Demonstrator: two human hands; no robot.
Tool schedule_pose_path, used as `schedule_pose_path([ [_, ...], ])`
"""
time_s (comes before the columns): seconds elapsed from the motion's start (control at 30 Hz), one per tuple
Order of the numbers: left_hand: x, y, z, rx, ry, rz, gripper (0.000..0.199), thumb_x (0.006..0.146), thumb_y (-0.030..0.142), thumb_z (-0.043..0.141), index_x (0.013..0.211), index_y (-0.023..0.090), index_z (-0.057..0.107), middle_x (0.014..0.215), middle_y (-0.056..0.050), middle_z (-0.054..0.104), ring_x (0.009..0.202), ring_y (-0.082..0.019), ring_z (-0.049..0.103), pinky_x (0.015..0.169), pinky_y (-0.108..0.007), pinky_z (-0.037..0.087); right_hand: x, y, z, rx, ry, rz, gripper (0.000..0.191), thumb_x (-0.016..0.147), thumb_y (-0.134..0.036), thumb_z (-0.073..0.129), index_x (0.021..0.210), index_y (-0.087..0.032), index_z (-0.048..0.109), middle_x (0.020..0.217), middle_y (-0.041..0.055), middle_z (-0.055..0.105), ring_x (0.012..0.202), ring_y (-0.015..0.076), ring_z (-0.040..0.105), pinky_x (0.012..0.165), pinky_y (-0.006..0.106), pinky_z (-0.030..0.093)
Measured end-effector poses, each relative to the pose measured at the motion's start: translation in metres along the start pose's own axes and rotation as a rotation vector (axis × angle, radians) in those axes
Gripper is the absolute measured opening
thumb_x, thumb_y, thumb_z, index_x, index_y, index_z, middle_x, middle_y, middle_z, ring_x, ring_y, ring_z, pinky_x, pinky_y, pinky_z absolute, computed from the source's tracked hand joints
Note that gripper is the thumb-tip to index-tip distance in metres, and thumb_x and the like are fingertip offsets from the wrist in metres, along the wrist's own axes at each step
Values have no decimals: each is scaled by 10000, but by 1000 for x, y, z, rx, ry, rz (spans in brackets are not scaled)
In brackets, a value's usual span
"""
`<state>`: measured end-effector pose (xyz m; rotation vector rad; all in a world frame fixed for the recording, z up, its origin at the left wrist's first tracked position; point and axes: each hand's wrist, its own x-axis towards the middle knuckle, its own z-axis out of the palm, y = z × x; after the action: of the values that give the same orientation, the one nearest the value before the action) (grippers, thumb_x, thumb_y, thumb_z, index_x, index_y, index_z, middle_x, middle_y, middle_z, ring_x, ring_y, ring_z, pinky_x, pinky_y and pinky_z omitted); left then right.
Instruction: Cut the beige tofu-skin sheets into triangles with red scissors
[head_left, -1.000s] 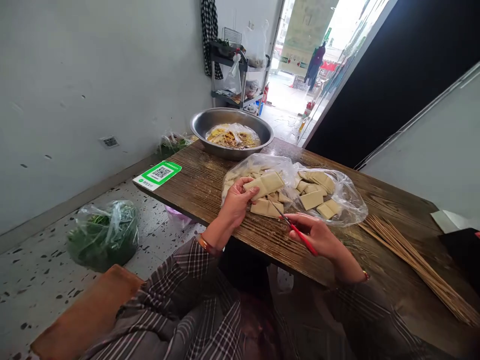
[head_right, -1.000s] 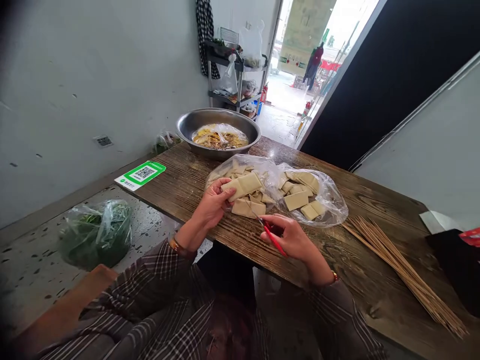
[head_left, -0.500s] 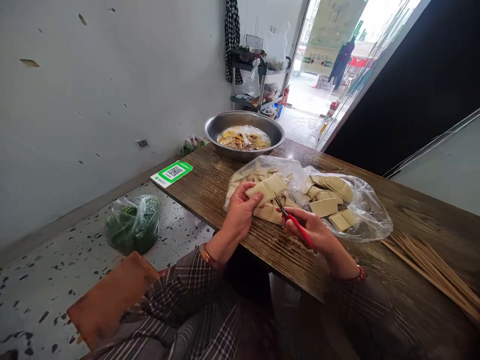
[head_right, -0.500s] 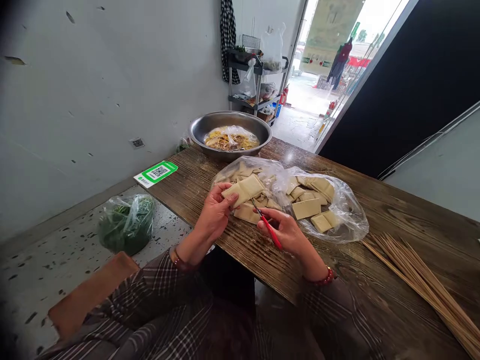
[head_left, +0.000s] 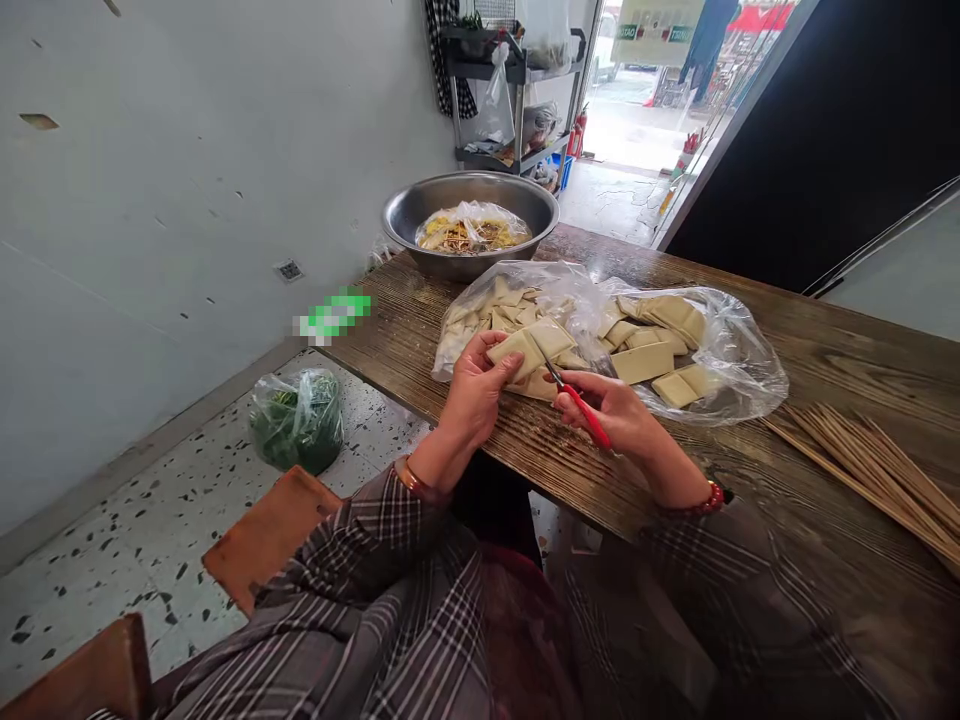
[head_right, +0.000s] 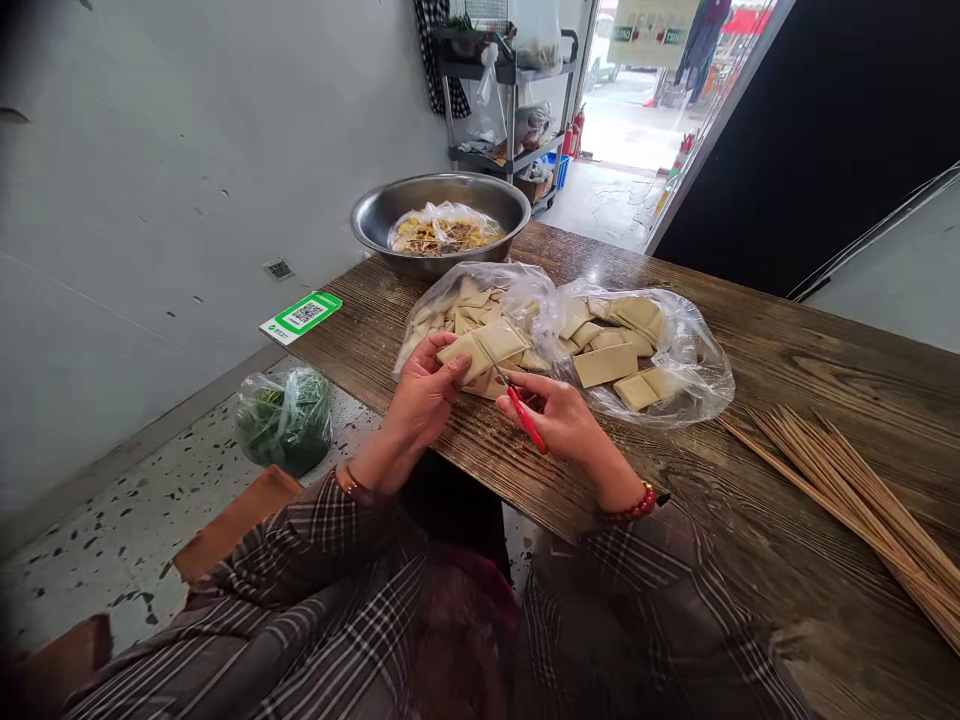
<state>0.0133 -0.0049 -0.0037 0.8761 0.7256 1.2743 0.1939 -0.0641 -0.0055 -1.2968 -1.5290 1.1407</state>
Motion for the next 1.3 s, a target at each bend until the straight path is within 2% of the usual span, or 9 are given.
schedule_pose_path([
  [0.2,-2,0,5,-9,19,9,369,638,212,856,903,193,601,801,36,653,690,-88,613,651,-194,518,-1,-8,0,103,-31,87,613,761,-593,735,1163,-132,747,733,25,628,580,107,525,525,249,464],
  [0.33,-3,2,6,-6,20,7,361,638,203,853,893,192,598,797,35,642,695,-83,608,667,-188,512,-1,-10,0,154,-13,89,630,740,-615,753,1155,-141,752,711,11,618,555,96,514,497,241,461],
  [0.53,-3,4,4,5,9,-1,379,635,216,858,900,197,587,803,34,643,691,-93,614,661,-203,521,-1,-7,0,137,-4,33,602,747,-623,751,1090,-129,767,556,-51,489,450,58,373,392,204,309],
  [0.77,-7,3,5,44,-75,-57,420,611,266,885,886,181,579,787,21,649,676,-111,630,622,-214,521,0,-8,-2,28,0,-8,567,762,-640,726,1049,-152,768,590,-30,540,507,91,471,468,234,395],
  [0.87,-6,4,5,42,-89,-71,439,594,270,896,876,176,574,785,23,645,668,-110,631,606,-215,530,1,-7,-2,21,-10,-14,565,773,-639,715,1044,-147,771,586,-29,538,504,89,456,464,233,381],
  [1.0,-3,5,4,70,-92,-97,453,593,284,899,883,171,572,768,19,644,621,-105,621,504,-192,500,1,-5,-2,60,-1,-24,581,779,-613,723,1098,-130,768,553,-45,495,482,77,379,438,231,323],
  [1.2,2,-1,-2,147,-129,-180,483,644,334,885,948,165,550,766,-25,677,555,-150,670,385,-175,416,4,1,-2,95,112,-6,607,757,-621,731,1111,-129,774,578,-40,502,474,81,390,434,241,300],
  [1.3,7,0,-3,95,-72,-169,441,677,257,863,958,163,537,828,-31,686,597,-145,693,454,-185,484,6,2,-4,124,150,25,651,713,-624,760,1128,-122,764,588,-37,518,479,88,418,441,243,320],
])
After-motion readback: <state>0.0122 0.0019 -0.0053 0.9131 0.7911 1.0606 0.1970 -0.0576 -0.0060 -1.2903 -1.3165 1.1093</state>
